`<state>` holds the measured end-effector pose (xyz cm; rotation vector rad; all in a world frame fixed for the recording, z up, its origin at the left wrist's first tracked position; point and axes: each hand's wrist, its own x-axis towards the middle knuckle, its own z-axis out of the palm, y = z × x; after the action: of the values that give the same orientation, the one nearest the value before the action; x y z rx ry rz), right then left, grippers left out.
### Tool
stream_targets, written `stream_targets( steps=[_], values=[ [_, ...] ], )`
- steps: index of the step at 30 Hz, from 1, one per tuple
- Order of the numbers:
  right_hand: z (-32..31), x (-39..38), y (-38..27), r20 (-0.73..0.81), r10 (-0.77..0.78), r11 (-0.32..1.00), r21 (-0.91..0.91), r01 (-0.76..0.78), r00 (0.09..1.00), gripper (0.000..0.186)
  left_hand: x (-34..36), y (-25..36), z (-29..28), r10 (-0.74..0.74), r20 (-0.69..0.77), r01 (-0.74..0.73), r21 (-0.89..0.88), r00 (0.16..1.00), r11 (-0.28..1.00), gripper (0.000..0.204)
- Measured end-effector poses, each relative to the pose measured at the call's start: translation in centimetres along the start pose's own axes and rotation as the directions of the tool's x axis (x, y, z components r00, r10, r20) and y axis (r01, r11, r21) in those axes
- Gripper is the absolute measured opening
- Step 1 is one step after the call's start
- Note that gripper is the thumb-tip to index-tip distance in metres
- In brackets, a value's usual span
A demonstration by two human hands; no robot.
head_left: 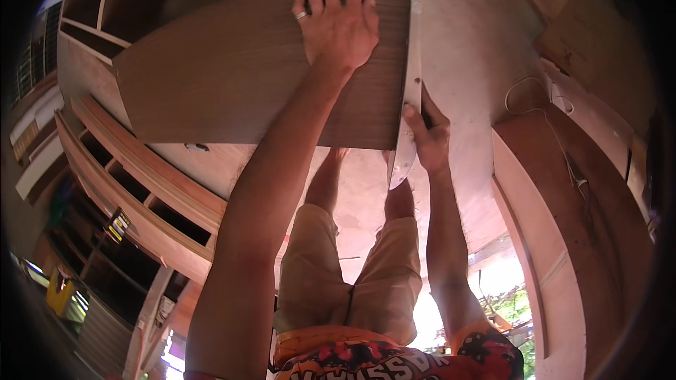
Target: The person adjusts a wood plane by striking it with a hammer, checks the blade alignment by hand, and then uses the plane on a piece of wood.
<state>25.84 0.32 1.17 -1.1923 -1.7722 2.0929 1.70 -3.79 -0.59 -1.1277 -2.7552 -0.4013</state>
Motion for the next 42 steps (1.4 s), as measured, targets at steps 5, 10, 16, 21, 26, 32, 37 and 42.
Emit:
stream_targets(
  steps=[5, 10, 16, 21, 26, 32, 37, 42],
  values=[
    [0.9, 1.6, -1.7, -0.005, 0.050, 0.999, -0.001, -0.050, 0.999, 0.071, -0.5, -0.5, 0.0, 0.002, -0.013, -0.002, -0.005, 1.000, 1.000, 0.040],
    [0.6, 2.7, -1.8, -0.015, 0.041, 0.999, -0.009, -0.041, 0.999, 0.071, -0.2, -0.1, -0.1, -0.007, 0.001, 0.007, -0.006, 1.000, 1.000, 0.040],
    [1.0, 5.2, -3.9, -0.032, 0.049, 0.998, -0.024, -0.050, 0.998, 0.071, 0.1, -0.3, -0.2, -0.009, 0.014, 0.009, -0.018, 1.000, 1.000, 0.041],
    [1.0, 5.9, -3.0, -0.029, 0.008, 1.000, 0.020, -0.007, 1.000, 0.073, 0.5, -0.4, -0.4, -0.020, 0.041, 0.020, -0.006, 0.999, 1.000, 0.041],
    [-0.2, 5.2, -2.9, -0.051, 0.101, 0.994, -0.044, -0.103, 0.994, 0.072, 0.6, 0.1, -1.0, -0.028, 0.084, 0.028, 0.002, 0.996, 1.000, 0.042],
    [-5.6, 1.1, -6.4, 0.024, 0.006, 0.974, 0.228, -0.011, 1.000, 0.057, 0.9, 0.9, -1.6, 0.017, 0.053, -0.014, -0.068, 0.998, 0.998, 0.041],
    [-10.3, -5.7, -16.5, 0.252, 0.050, 0.792, 0.580, -0.192, 0.967, 0.071, -0.1, 2.0, -6.7, -0.039, 0.103, 0.042, -0.028, 0.994, 0.999, 0.050],
    [-15.9, -11.3, -28.0, 0.297, -0.047, 0.538, 0.812, -0.227, 0.954, 0.072, 0.3, 19.1, -25.3, 0.192, 0.621, 0.639, -0.768, 0.760, -0.048, 0.059]
  ],
)
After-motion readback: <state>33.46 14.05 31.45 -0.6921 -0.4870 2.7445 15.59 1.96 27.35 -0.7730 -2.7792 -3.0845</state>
